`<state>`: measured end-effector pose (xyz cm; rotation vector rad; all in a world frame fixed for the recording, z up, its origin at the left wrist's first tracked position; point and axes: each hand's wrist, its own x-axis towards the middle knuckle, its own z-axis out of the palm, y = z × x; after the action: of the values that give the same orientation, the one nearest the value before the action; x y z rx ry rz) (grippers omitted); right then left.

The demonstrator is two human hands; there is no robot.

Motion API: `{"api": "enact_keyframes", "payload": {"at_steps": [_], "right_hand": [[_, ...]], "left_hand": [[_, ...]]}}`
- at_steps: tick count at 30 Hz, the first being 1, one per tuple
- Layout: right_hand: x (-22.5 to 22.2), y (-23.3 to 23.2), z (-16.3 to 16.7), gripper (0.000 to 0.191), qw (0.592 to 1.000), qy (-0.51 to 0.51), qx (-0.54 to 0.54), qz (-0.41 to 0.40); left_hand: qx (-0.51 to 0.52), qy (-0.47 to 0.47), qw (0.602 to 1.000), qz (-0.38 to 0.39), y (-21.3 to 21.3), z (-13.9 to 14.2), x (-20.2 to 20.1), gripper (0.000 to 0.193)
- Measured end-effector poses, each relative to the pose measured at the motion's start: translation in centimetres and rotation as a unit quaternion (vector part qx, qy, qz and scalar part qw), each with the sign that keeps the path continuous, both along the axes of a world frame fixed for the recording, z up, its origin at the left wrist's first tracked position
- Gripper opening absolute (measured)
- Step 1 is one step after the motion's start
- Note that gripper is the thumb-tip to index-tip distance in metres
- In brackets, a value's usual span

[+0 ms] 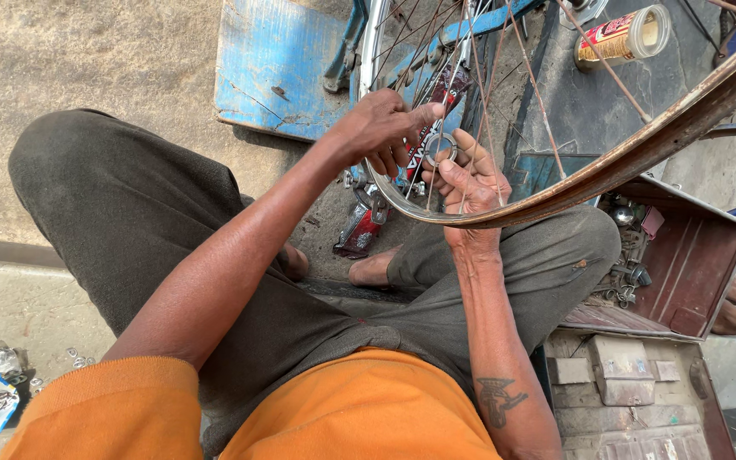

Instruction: The person sits on the ground and repairs a bicycle wheel mounted on a truing stand. They insert new spokes into the rim and hub, then attach and tighten nipples onto the spoke ends. The person repeatedly rotates the wheel to access different spokes and continues the process of inserting and securing them.

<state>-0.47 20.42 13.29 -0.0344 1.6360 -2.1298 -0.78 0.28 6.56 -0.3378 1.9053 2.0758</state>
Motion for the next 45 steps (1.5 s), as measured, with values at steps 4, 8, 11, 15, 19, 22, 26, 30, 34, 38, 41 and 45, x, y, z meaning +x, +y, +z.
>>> {"api": "enact_keyframes", "payload": {"at_steps": [4, 8, 11, 15, 19, 22, 26, 30, 34, 38, 41, 45], "right_hand": [[-0.2, -0.4, -0.5, 0.036, 1.000, 0.012, -0.028, -0.003], [-0.7, -0.3, -0.5, 0.025, 0.999, -0.008, -0.039, -0.011], [-1.1, 0.0, -0.3, 0.019, 1.000, 0.018, -0.006, 0.003], [-1.5, 0.2, -0.4, 0.017, 0.996, 0.062, 0.057, 0.022], [-1.7, 0.2, -0.7, 0.020, 0.990, 0.107, 0.085, 0.035], [-1.8, 0.2, -0.7, 0.024, 0.985, 0.125, 0.112, 0.045], [-2.0, 0.3, -0.6, 0.034, 0.978, 0.141, 0.142, 0.062], [-2.2, 0.4, -0.6, 0.036, 0.969, 0.160, 0.174, 0.075], [-2.2, 0.5, -0.5, 0.035, 0.968, 0.150, 0.175, 0.098], [-2.2, 0.4, -0.4, 0.034, 0.967, 0.142, 0.189, 0.099], [-2.1, 0.3, -0.5, 0.033, 0.969, 0.139, 0.184, 0.092], [-1.9, 0.3, -0.5, 0.032, 0.974, 0.136, 0.164, 0.078]], "left_hand": [[0.056, 0.038, 0.993, -0.100, -1.3, 1.8, 0.4, 0.045], [0.080, 0.045, 0.994, -0.060, -0.8, 1.9, 0.6, 0.033], [0.105, 0.019, 0.993, -0.042, -0.5, 1.5, 0.6, 0.027], [0.127, 0.021, 0.991, -0.033, -0.4, 1.1, 0.5, 0.025], [0.147, 0.025, 0.989, -0.020, -0.4, 0.9, 0.4, 0.025], [0.168, 0.026, 0.985, -0.014, -0.4, 0.8, 0.2, 0.027], [0.169, 0.031, 0.985, -0.009, -0.4, 0.7, 0.2, 0.031], [0.174, 0.044, 0.984, -0.013, -0.4, 0.5, 0.2, 0.033], [0.156, 0.042, 0.987, -0.018, -0.4, 0.4, 0.1, 0.033], [0.150, 0.047, 0.987, -0.024, -0.4, 0.5, 0.2, 0.033], [0.143, 0.031, 0.989, -0.029, -0.5, 0.7, 0.3, 0.032], [0.148, 0.025, 0.988, -0.033, -0.6, 0.9, 0.3, 0.031]]}}
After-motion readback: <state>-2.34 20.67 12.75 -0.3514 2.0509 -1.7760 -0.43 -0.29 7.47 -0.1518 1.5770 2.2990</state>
